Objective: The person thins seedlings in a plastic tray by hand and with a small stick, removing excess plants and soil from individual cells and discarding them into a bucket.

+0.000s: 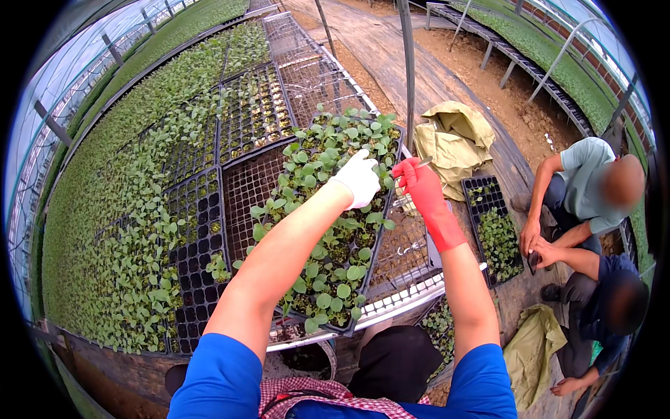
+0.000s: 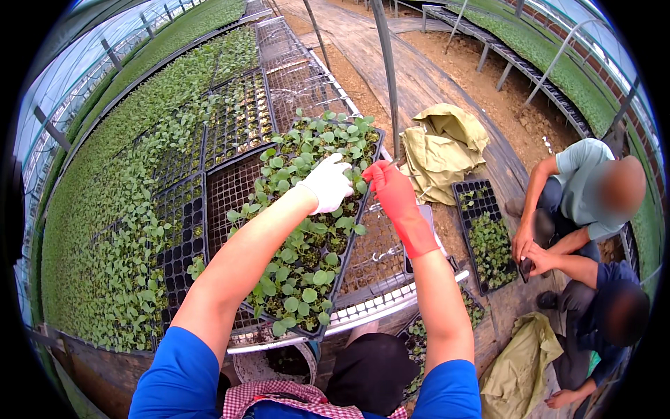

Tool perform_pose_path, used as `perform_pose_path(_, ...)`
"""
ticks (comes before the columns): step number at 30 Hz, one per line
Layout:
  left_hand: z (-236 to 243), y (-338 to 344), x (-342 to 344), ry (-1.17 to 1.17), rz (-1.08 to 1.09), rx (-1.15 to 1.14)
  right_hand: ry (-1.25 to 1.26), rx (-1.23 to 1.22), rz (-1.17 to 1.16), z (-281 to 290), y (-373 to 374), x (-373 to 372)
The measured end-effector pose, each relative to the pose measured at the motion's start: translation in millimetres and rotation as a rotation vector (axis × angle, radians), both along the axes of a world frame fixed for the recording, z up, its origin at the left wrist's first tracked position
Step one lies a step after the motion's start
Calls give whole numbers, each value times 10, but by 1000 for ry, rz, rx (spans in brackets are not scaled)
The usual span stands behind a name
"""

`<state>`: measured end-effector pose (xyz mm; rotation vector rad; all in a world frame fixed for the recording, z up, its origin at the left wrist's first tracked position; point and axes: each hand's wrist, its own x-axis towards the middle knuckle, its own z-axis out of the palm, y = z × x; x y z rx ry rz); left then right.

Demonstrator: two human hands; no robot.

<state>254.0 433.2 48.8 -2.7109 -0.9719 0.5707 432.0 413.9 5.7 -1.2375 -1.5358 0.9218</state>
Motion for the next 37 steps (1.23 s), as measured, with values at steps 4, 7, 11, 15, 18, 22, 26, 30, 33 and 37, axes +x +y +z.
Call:
perform_pose_path(4,-96,11,0,59,-25,22,-21,-16,-6,46,-51,-48)
perform_pose_path(7,-62,-20,43,56,-12,36,-35,-71,-5,51,-70,-59)
perform_pose_path(11,190,-157,-158,-233,120,52,54,13,-55,277,-325,130)
perform_pose_path(15,476,-625,-833,-682,196,102,172,127,-184,656,-1025,288)
perform_pose_path(18,661,-1229,-1439,-934,304,35,130,205,-242,756,-1642,220)
perform_pose_path(22,677,-2084,-2020,-1160,671,-115,-120,319,-187,553,-2162,67)
perform_pose_path(26,495,-2651,-2330,-1366,861,-213,-333,331,-28,231,-2234,-142)
perform_pose_path(30,246,-2918,-2607,-1547,949,-266,-264,-45,44,398,-2221,-245)
perform_pose_path(33,-81,-2783,-2829,-1788,950,-303,47,-86,-45,639,-2165,-215)
perform_pose_path(37,-90,-2226,-2872,-1827,1006,-459,234,-150,-130,301,-1838,156)
